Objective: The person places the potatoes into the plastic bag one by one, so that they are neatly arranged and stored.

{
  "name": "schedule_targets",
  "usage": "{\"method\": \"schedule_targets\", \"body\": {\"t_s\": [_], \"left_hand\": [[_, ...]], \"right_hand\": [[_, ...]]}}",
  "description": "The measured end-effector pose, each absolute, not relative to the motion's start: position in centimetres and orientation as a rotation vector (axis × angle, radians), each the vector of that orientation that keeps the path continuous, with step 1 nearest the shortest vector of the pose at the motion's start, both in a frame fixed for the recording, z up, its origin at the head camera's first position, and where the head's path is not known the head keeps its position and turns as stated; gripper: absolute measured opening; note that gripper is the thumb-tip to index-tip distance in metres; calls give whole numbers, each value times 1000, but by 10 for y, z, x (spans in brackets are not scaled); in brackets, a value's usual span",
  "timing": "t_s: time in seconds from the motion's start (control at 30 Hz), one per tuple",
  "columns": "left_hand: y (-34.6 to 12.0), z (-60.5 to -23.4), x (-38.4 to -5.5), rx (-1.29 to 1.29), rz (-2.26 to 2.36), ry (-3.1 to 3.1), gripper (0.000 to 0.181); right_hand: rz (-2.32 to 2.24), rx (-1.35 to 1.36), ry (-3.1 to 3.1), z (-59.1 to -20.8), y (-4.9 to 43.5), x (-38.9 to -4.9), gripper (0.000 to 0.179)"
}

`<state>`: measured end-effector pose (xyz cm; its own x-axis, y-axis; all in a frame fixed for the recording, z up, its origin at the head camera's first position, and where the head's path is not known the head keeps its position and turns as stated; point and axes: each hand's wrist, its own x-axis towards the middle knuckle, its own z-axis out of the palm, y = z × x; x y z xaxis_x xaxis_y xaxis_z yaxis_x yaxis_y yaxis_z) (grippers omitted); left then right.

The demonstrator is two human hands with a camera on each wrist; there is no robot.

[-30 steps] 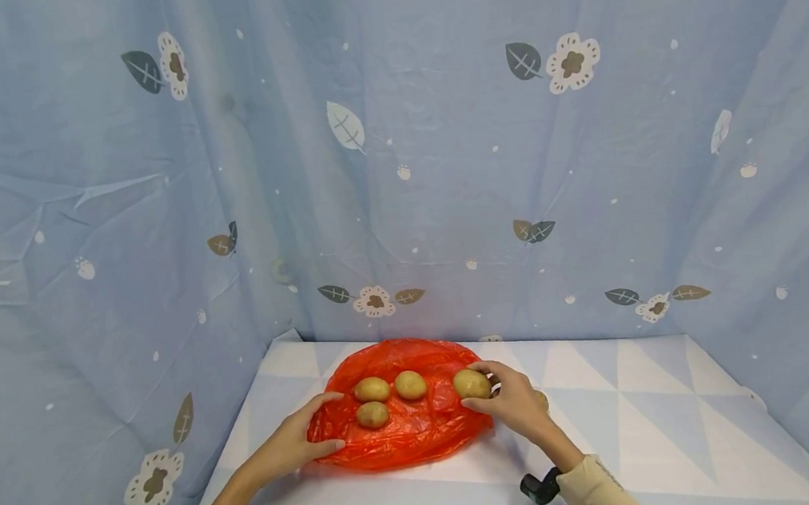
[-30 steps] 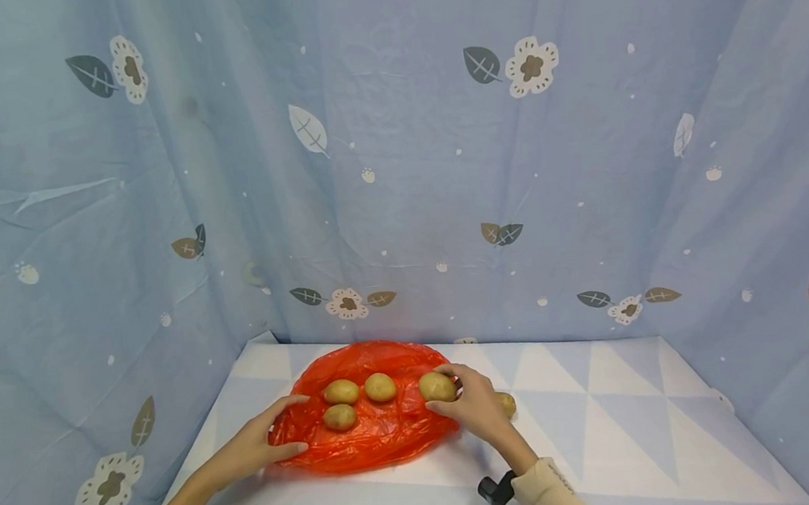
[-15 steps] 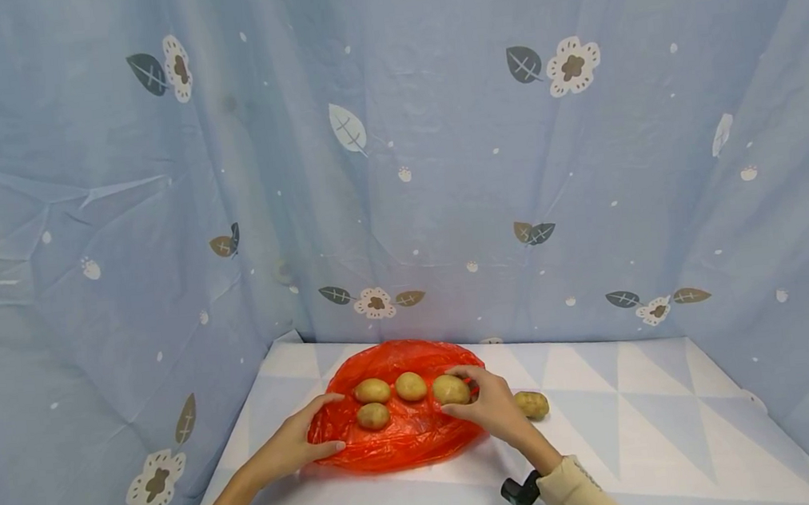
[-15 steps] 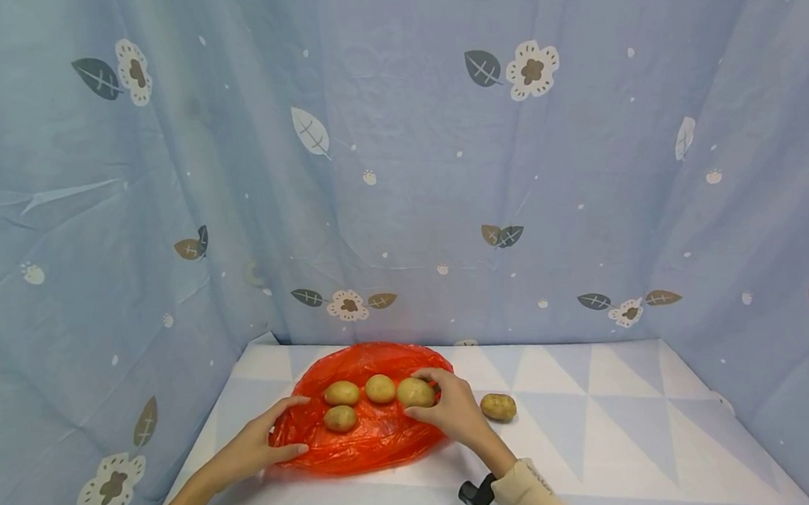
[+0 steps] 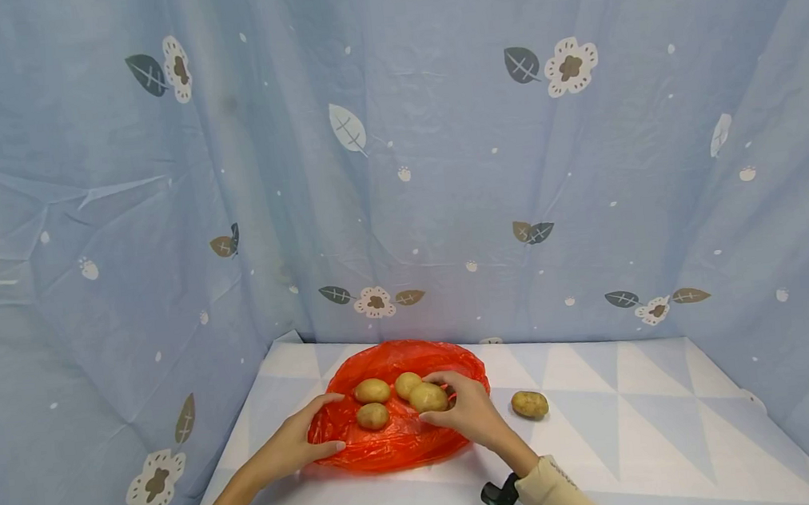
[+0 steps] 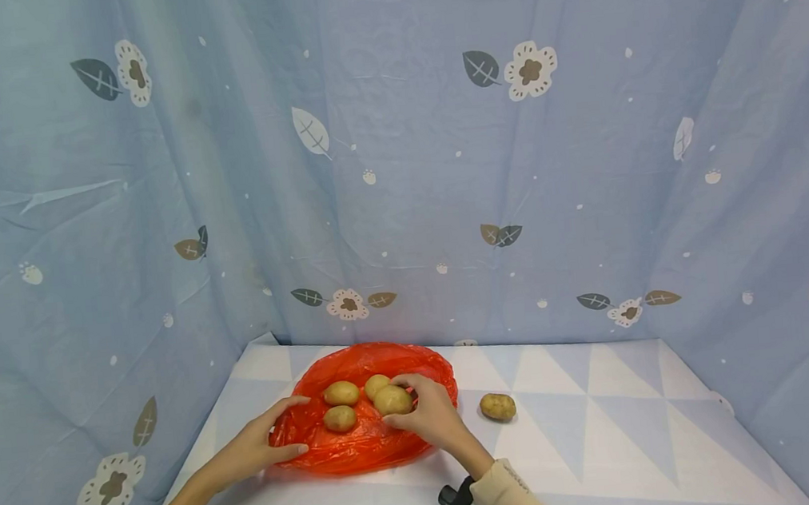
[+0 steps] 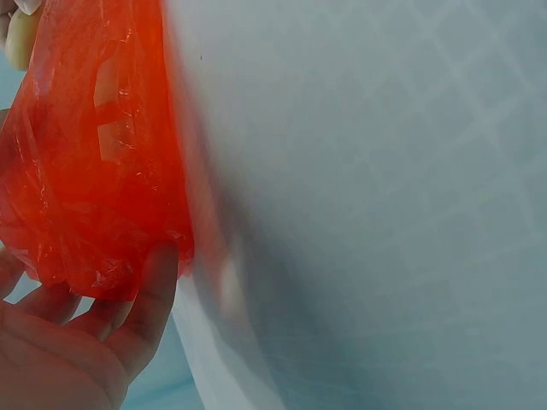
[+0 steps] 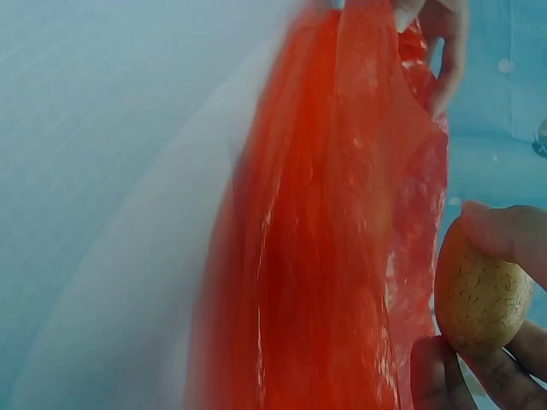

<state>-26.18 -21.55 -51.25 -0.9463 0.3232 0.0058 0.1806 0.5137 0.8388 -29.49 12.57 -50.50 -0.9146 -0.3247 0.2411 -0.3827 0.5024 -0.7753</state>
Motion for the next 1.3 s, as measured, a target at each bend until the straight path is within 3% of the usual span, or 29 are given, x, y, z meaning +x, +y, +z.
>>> {"method": "schedule_targets", "body": {"t_s": [1.3], "left_hand": [[-214,-514,-263,445,1366,2628,73]], "right_hand": [[1389,823,-2763,-527,61,-286,50]]}}
